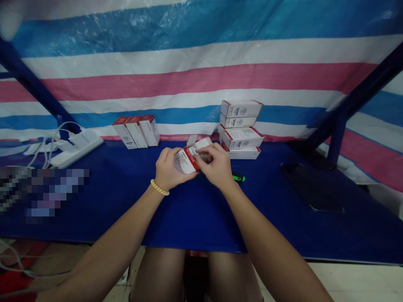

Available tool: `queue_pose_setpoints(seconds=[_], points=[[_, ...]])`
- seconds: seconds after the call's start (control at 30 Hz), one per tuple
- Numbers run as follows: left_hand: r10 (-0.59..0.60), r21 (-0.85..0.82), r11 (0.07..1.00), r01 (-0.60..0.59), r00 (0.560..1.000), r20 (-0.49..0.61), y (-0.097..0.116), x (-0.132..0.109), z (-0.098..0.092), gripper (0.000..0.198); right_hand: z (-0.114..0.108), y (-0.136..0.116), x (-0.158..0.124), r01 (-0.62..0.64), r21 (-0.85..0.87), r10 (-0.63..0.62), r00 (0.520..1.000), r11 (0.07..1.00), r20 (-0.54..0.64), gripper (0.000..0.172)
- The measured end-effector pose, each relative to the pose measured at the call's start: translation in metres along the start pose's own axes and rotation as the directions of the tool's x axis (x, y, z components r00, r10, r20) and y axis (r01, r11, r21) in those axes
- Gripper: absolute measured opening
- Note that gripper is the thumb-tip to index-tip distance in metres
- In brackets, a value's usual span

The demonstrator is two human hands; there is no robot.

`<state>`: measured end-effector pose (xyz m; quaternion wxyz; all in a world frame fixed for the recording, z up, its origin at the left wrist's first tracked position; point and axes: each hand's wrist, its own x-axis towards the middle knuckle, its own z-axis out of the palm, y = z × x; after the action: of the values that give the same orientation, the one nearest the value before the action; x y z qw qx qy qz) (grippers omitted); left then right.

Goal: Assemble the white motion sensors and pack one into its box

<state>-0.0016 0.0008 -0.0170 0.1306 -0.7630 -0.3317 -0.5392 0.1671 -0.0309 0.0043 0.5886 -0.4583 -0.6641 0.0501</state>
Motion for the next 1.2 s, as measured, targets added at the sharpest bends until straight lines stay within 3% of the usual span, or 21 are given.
queue_pose_setpoints(seconds=[0.1, 0.17, 0.23, 0.33, 0.43, 0.53, 0.6, 0.67, 0.77, 0.87, 0.97, 1.1, 1.2], points=[[-0.094, -0.03, 0.995, 0.095, 0.995, 0.026, 0.004, 0.0, -0.001, 0.075, -0.002, 0.002, 0.001, -0.008, 0.054, 0.006, 1.0, 0.999, 0.028, 0.021], [-0.22, -0.036, 0.974, 0.222, 0.975, 0.038, 0.006, 0.0, 0.0, 0.077, -0.004, 0.002, 0.0, 0.018, 0.126, -0.025, 0.998, 0.992, 0.056, 0.031], [-0.379, -0.038, 0.924, 0.381, 0.924, 0.042, 0.007, 0.001, 0.0, 0.078, -0.003, 0.001, -0.002, 0.008, 0.193, -0.019, 0.998, 0.981, 0.057, 0.034], [-0.577, -0.047, 0.814, 0.579, 0.815, 0.056, 0.007, 0.004, 0.0, 0.079, 0.004, 0.0, -0.007, -0.056, 0.229, 0.063, 0.998, 0.972, -0.021, 0.035], [-0.671, -0.055, 0.732, 0.679, 0.733, 0.111, 0.006, 0.006, -0.001, 0.08, 0.012, -0.001, -0.012, -0.064, 0.192, 0.08, 0.994, 0.979, -0.077, 0.036], [-0.694, -0.103, 0.688, 0.719, 0.693, 0.198, 0.003, 0.006, -0.003, 0.078, 0.014, -0.003, -0.015, -0.07, 0.182, 0.066, 0.997, 0.981, 0.03, 0.041], [-0.662, -0.185, 0.682, 0.708, 0.705, 0.254, 0.001, 0.005, -0.003, 0.076, 0.014, -0.003, -0.015, -0.083, 0.206, 0.059, 0.991, 0.975, 0.121, 0.044], [-0.594, -0.284, 0.692, 0.664, 0.747, 0.3, 0.0, 0.003, -0.003, 0.075, 0.014, -0.001, -0.015, -0.106, 0.242, 0.066, 0.984, 0.964, 0.168, 0.044], [-0.483, -0.393, 0.713, 0.581, 0.813, 0.324, 0.001, 0.0, -0.002, 0.072, 0.016, 0.007, -0.014, -0.184, 0.315, 0.138, 0.977, 0.931, 0.165, 0.041], [-0.43, -0.459, 0.713, 0.53, 0.848, 0.311, 0.001, -0.002, 0.0, 0.061, 0.018, 0.013, -0.011, -0.287, 0.4, 0.232, 0.956, 0.87, 0.182, 0.042], [-0.407, -0.538, 0.673, 0.508, 0.861, 0.304, -0.003, -0.003, 0.002, 0.046, 0.018, 0.013, -0.009, -0.339, 0.467, 0.256, 0.938, 0.817, 0.234, 0.044], [-0.386, -0.616, 0.582, 0.531, 0.847, 0.365, -0.007, -0.003, 0.002, 0.038, 0.014, 0.009, -0.008, -0.336, 0.479, 0.255, 0.94, 0.811, 0.227, 0.04], [-0.368, -0.614, 0.586, 0.529, 0.848, 0.381, -0.005, -0.002, 0.0, 0.035, 0.011, 0.009, -0.007, -0.316, 0.494, 0.246, 0.948, 0.81, 0.203, 0.035]])
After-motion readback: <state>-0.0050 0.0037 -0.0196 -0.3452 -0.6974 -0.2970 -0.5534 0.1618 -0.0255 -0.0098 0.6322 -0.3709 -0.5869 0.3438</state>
